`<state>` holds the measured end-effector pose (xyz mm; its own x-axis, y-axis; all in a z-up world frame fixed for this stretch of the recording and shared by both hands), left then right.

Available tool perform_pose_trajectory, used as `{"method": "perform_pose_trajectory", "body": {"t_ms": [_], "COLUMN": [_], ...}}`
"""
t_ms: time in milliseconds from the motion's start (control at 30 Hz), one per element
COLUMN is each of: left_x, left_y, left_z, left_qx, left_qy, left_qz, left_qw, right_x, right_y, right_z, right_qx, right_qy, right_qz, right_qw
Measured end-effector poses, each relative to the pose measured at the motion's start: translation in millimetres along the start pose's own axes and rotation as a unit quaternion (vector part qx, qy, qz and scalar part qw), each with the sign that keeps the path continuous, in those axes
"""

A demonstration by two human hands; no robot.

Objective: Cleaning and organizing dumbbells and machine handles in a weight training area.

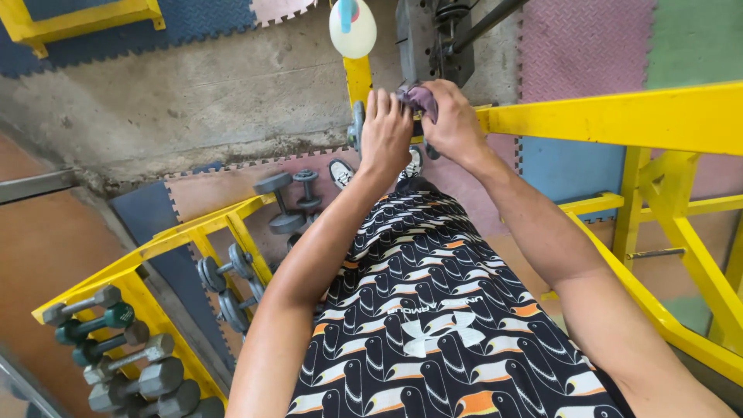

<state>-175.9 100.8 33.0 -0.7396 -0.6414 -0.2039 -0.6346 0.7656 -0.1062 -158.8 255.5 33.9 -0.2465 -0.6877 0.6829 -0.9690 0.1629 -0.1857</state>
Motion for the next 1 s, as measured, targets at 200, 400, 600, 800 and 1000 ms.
{"method": "perform_pose_trajectory", "body": {"t_ms": [200,400,600,800,1000], "left_x": [48.3,44.6,49.9,47.1,44.4], "left_y": [-47.9,-51.6,-49.4,-53.4,-49.0], "left_z": [-1.2,45.5,61.6,62.3,46.2], "left_qx": [-0.189,-0.337,-0.365,-0.378,-0.374], "left_qy": [-0.308,-0.587,-0.572,-0.555,-0.553], "left_qz": [-0.139,-0.116,-0.119,-0.123,-0.141], "left_qw": [0.922,0.727,0.725,0.731,0.731], "right_x": [4.4,44.8,49.5,43.1,17.3], "right_y": [-0.9,-15.1,-33.1,16.1,53.8], "right_z": [-7.7,-6.3,57.0,76.6,102.5], "right_qx": [0.003,-0.056,-0.024,0.146,0.214], "right_qy": [-0.016,-0.21,-0.17,-0.144,-0.135], "right_qz": [0.021,-0.053,-0.11,0.108,0.207], "right_qw": [1.0,0.975,0.979,0.973,0.945]}}
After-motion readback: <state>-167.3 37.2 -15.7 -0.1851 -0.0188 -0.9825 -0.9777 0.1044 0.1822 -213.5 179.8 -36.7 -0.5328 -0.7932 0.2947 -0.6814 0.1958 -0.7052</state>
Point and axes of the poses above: each hand's wrist, its own y-axis towards the middle knuckle, its own z-axis out of the palm, x = y × z, the point moved 2 cm from there along y, towards the middle knuckle, and after that the axes turned 15 degrees about z, right-handed, at the moved point
